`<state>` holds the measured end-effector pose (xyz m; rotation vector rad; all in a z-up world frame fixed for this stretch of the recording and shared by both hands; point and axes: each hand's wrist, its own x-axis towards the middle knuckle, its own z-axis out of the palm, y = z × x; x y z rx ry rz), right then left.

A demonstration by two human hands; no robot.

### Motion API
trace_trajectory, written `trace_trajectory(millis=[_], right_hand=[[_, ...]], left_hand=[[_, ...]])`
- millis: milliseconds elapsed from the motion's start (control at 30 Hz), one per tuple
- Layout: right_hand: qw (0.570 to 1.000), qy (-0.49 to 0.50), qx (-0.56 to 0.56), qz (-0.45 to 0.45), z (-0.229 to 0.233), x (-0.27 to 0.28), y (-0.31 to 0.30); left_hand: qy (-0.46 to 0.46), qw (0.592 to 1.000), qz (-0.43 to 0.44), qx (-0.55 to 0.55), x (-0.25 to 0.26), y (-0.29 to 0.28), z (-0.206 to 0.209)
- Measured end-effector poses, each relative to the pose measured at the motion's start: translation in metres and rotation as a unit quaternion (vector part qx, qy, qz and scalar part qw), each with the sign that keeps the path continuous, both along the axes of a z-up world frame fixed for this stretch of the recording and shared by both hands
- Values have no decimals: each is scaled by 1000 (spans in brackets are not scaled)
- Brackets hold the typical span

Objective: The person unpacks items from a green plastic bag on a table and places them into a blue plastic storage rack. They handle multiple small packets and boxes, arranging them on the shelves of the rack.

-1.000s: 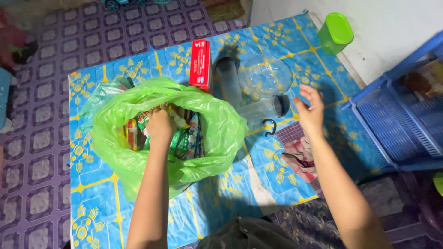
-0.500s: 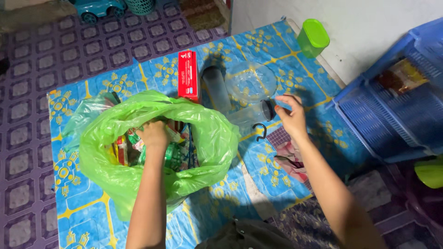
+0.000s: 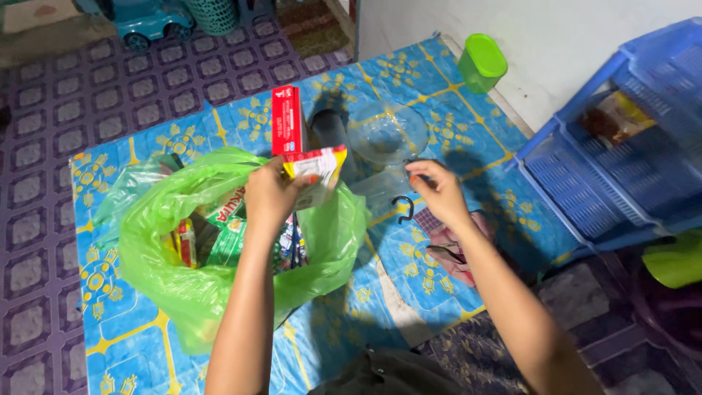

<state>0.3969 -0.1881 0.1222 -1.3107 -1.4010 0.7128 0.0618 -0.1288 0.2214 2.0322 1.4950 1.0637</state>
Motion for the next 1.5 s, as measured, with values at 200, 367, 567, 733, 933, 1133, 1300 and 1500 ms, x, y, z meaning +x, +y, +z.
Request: trace_trajectory(millis=[200, 367, 567, 733, 933, 1133, 1300, 1500], right_hand=[[994, -84, 48, 43, 40, -35, -39], [963, -230, 124, -69, 71, -54, -63], [924, -310, 0, -225, 48, -13, -68], [924, -273, 7, -268, -1, 51, -81], [959, -57, 65, -272, -47, 145, -95], [902, -57, 152, -400, -62, 256, -114], [873, -10, 194, -448, -61, 328, -97], [873, 4, 124, -473, -68, 394, -58]], left_hand=[[-74, 997, 5, 39, 66, -6, 7], [-116, 991, -23, 55, 142, -20, 3], [-99, 989, -87, 67, 218, -40, -2], [-89, 977, -185, -58, 256, -51, -12], [-54, 982, -158, -83, 271, -42, -44], [-9, 977, -165, -132, 277, -38, -72], [-2, 976, -179, -125, 283, -32, -78], [22, 958, -151, -241, 280, -22, -72]])
